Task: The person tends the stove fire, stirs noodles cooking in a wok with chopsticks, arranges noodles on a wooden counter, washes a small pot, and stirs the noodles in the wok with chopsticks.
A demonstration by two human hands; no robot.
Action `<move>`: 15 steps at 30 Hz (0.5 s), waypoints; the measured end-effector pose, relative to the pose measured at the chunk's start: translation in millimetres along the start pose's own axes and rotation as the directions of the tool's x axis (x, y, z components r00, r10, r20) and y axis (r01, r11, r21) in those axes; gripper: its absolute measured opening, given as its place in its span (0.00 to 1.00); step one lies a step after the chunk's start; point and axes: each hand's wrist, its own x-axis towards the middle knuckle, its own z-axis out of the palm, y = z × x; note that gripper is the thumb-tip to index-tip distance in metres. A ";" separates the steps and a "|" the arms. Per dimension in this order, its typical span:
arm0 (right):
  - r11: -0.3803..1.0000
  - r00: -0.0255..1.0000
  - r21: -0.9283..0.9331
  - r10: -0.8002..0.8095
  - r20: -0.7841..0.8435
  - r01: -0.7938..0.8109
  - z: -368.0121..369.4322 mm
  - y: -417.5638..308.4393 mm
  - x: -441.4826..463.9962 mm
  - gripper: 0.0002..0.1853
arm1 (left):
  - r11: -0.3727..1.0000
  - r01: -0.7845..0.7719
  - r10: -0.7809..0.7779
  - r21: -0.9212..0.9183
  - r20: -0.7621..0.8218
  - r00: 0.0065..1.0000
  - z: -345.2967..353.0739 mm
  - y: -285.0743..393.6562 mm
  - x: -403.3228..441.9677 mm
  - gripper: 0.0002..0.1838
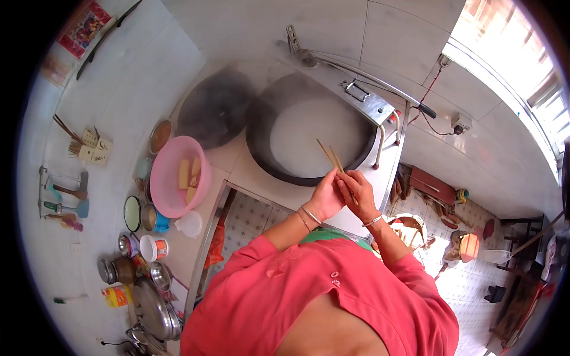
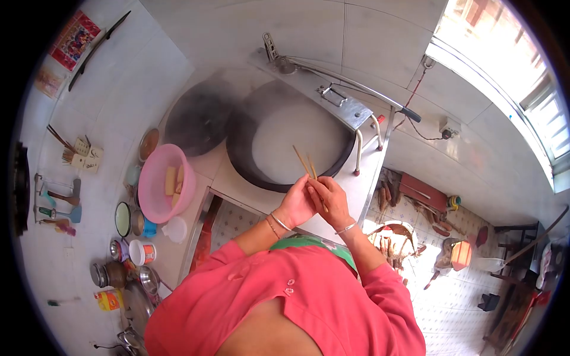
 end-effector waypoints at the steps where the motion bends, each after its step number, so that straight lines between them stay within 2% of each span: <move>1: 0.999 0.999 -0.005 -0.039 -0.022 0.039 -4.0 2.4 -0.7 0.10 | 1.000 0.016 -0.016 -0.010 0.001 1.000 6.0 -1.7 0.5 0.17; 5: 0.999 0.998 0.037 -0.017 -0.062 0.020 -22.6 11.5 -7.6 0.10 | 0.997 0.066 -0.066 -0.031 -0.017 0.998 18.5 -13.9 11.0 0.14; 8: 0.999 0.998 0.039 -0.010 -0.054 0.012 -38.8 18.4 -13.1 0.11 | 0.994 0.105 -0.103 -0.039 0.035 0.994 14.7 -25.5 23.4 0.14; 12: 0.997 0.997 0.048 0.055 -0.053 -0.053 -51.1 28.8 -17.8 0.10 | 0.985 0.159 -0.160 -0.070 -0.007 0.987 14.2 -40.8 39.9 0.14; 14: 0.988 0.989 0.072 0.140 -0.046 -0.137 -51.8 32.6 -20.5 0.10 | 0.990 0.137 -0.137 -0.036 -0.018 0.990 17.2 -45.8 41.8 0.14; 15: 0.989 0.990 0.077 0.131 -0.057 -0.126 -51.5 35.5 -20.3 0.10 | 0.992 0.120 -0.121 -0.042 -0.025 0.992 19.3 -48.6 42.1 0.14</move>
